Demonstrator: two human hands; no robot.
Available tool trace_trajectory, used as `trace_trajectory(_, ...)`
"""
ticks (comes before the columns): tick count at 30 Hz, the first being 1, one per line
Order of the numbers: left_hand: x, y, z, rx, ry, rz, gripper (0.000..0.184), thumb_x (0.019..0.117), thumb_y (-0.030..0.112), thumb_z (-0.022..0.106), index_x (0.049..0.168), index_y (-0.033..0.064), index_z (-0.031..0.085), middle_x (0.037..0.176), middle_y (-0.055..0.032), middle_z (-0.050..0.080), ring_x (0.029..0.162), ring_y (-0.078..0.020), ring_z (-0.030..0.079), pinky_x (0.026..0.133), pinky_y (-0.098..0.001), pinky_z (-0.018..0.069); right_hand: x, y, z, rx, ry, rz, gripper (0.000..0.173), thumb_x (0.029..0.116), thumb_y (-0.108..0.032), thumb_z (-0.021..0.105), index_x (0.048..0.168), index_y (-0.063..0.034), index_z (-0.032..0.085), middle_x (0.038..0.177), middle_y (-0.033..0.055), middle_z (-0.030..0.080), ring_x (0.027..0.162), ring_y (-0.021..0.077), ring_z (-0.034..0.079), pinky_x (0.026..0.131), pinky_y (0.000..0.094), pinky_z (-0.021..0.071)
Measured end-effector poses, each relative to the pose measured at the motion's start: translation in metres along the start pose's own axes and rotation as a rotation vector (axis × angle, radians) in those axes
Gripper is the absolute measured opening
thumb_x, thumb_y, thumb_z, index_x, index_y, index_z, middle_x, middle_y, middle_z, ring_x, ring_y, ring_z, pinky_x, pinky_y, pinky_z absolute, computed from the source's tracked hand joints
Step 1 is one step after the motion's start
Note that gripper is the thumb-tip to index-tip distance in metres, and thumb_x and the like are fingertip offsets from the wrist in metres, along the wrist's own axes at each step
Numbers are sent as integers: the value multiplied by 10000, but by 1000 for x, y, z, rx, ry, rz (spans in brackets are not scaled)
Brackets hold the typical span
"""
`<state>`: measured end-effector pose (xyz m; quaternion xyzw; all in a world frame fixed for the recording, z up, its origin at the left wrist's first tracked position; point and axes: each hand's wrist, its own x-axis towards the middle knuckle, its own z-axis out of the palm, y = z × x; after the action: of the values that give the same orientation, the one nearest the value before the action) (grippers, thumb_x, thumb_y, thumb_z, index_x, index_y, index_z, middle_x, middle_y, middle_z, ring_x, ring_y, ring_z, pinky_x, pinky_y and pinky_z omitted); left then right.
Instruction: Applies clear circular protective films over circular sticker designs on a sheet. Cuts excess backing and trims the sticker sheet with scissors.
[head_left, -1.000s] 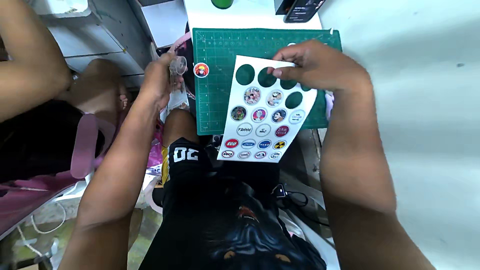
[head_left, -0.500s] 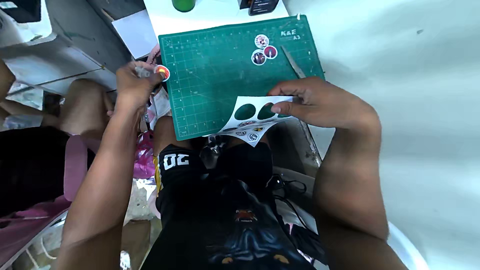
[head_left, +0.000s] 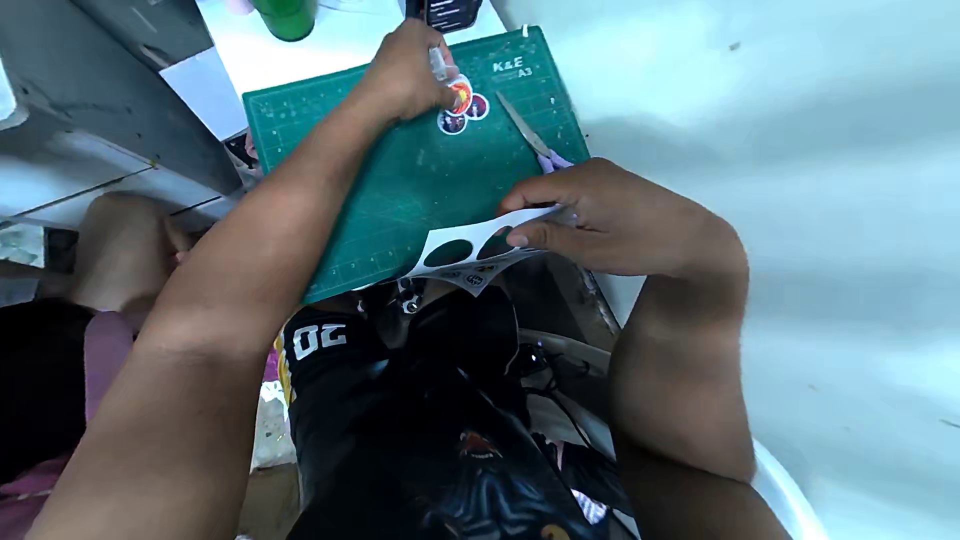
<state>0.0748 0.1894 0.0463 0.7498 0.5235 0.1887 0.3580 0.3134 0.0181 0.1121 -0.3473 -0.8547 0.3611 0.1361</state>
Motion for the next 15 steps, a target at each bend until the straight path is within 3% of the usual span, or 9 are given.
trace_trajectory(5,17,10,9,191,6,-37,473,772,305,886,1143,74,704,1122,-185,695,1079,-356,654,954,-599,507,-8,15,-12,-38,0,-30,193,1023,-309,599,1091,-173,718,942,-96,712,858,-30,660,763,183,576)
trace_trajectory(8,8,5,3,164,57,-27,477,796,354,867,1153,87,698,1106,-167,698,1063,-336,661,946,-588,515,-4,17,-14,-48,6,-24,204,1024,-320,599,1099,-173,719,938,-89,714,857,-20,665,769,196,581)
trace_trajectory(12,-49,-5,-19,-61,106,34,357,880,321,796,1114,73,689,988,-96,694,884,-196,663,824,-447,558,7,9,-15,-111,2,11,193,1038,-319,572,1090,-199,714,916,-94,710,804,-15,653,714,207,565)
trace_trajectory(15,-135,-11,-29,-301,137,53,231,927,235,750,1095,88,690,882,-16,689,704,-88,614,620,-279,525,20,-3,-18,-167,3,13,176,1040,-310,569,1086,-216,711,917,-96,708,794,-4,653,704,226,568)
